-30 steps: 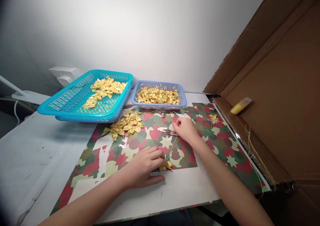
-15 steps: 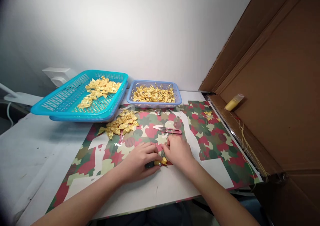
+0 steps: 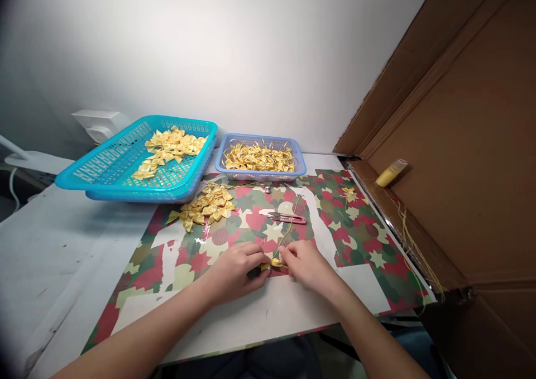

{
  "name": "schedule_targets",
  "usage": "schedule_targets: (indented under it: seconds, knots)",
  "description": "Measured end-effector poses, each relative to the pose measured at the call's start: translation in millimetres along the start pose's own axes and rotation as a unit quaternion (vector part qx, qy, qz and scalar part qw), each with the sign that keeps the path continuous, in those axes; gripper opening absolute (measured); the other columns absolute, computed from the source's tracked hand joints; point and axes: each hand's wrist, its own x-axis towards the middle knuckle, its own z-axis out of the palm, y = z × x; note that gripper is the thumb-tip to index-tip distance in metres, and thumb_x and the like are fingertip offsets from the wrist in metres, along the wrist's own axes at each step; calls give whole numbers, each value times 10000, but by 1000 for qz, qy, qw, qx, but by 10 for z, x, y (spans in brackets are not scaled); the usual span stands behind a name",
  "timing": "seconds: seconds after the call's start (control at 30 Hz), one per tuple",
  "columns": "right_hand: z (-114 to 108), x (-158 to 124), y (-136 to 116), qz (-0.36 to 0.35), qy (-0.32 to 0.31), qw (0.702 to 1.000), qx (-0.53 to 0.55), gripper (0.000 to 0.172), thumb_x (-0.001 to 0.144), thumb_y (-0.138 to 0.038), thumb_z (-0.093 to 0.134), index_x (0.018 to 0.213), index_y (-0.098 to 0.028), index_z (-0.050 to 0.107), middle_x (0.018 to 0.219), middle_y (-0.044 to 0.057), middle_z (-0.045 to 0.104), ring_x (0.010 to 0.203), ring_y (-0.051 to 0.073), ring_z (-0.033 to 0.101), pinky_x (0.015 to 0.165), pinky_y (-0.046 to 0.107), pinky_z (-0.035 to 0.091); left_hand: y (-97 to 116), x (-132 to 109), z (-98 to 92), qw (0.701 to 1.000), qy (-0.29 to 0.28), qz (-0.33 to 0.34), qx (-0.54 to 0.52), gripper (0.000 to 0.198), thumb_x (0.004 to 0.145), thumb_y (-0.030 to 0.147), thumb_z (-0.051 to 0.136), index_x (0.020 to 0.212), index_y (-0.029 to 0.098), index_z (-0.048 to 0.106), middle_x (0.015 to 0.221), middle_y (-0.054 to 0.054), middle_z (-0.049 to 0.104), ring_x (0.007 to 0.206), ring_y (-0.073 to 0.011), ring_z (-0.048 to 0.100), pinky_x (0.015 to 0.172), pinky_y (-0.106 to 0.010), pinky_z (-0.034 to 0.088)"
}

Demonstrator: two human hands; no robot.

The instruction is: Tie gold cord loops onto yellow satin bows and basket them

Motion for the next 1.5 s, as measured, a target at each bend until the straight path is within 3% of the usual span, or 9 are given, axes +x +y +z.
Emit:
schedule_targets:
  seconds: [0.17, 0.37, 0.67, 0.83, 0.97, 1.07, 1.23, 1.37, 1.5]
  knots:
    - [7, 32, 63, 14, -41, 997, 60, 368, 897, -447, 413, 637, -194, 472, 483, -19, 568, 368, 73, 380, 412, 213, 292, -14, 2, 13, 1000, 14, -14, -20, 145, 779, 119, 536, 743, 172, 665, 679, -33, 667, 638, -155, 609, 557, -242, 438]
    - [1, 89, 83, 19, -94, 989, 110, 399, 867, -480, 461, 597, -187, 477, 456, -17, 573, 309, 58, 376, 370, 213, 255, -42, 11, -11, 999, -7, -8, -36, 173, 784, 90, 565, 831, 192, 697, 752, -32, 699, 717, -158, 645, 597, -223, 468]
    - [-2, 29, 64, 5, -112, 984, 138, 279, 829, -357, 546, 620, -175, 512, 471, -44, 563, 332, 48, 395, 378, 196, 261, -91, -1, -5, 999, -7, 8, -39, 115, 893, 260, 589, 879, 188, 679, 794, -37, 681, 734, -154, 629, 608, -229, 459]
    - [9, 34, 57, 5, -118, 979, 164, 311, 827, -388, 558, 611, -173, 495, 462, -46, 557, 315, 42, 388, 378, 197, 254, -85, -5, 6, 998, 13, 58, 3, 178, 916, 278, 551, 822, 174, 661, 729, -29, 658, 657, -146, 598, 558, -239, 439]
    - [12, 76, 85, 4, -132, 971, 201, 399, 829, -522, 520, 639, -171, 502, 470, -31, 562, 308, 45, 387, 364, 198, 243, -46, -4, -23, 989, 67, 125, 48, 188, 909, 190, 485, 821, 165, 649, 709, -37, 637, 617, -140, 559, 564, -251, 461]
    - [5, 100, 81, -4, -145, 962, 233, 432, 802, -588, 531, 722, -164, 555, 475, -47, 528, 326, 46, 353, 357, 198, 237, -22, 1, -53, 985, 75, 142, 61, 181, 905, 169, 474, 831, 170, 639, 720, -40, 641, 623, -137, 563, 575, -248, 478]
    - [10, 141, -32, -34, -108, 961, 254, 422, 727, -572, 646, 648, -176, 525, 446, -95, 353, 392, 45, 284, 378, 196, 223, 6, 26, -81, 983, 77, 150, 76, 200, 932, 160, 439, 842, 174, 617, 713, -35, 635, 646, -141, 586, 616, -257, 510]
    - [69, 188, -116, -56, -79, 963, 251, 422, 710, -557, 656, 615, -177, 498, 471, -85, 367, 417, 47, 284, 406, 205, 214, -8, 49, -75, 983, 50, 148, 94, 223, 951, 145, 414, 831, 159, 601, 725, -39, 632, 689, -152, 599, 662, -269, 512]
    - [134, 229, -121, -82, -39, 968, 235, 371, 725, -482, 652, 595, -169, 501, 528, -57, 430, 490, 66, 370, 458, 207, 270, -54, 44, -33, 983, 6, 144, 116, 224, 939, 135, 437, 773, 160, 585, 737, -41, 624, 672, -157, 572, 639, -277, 481]
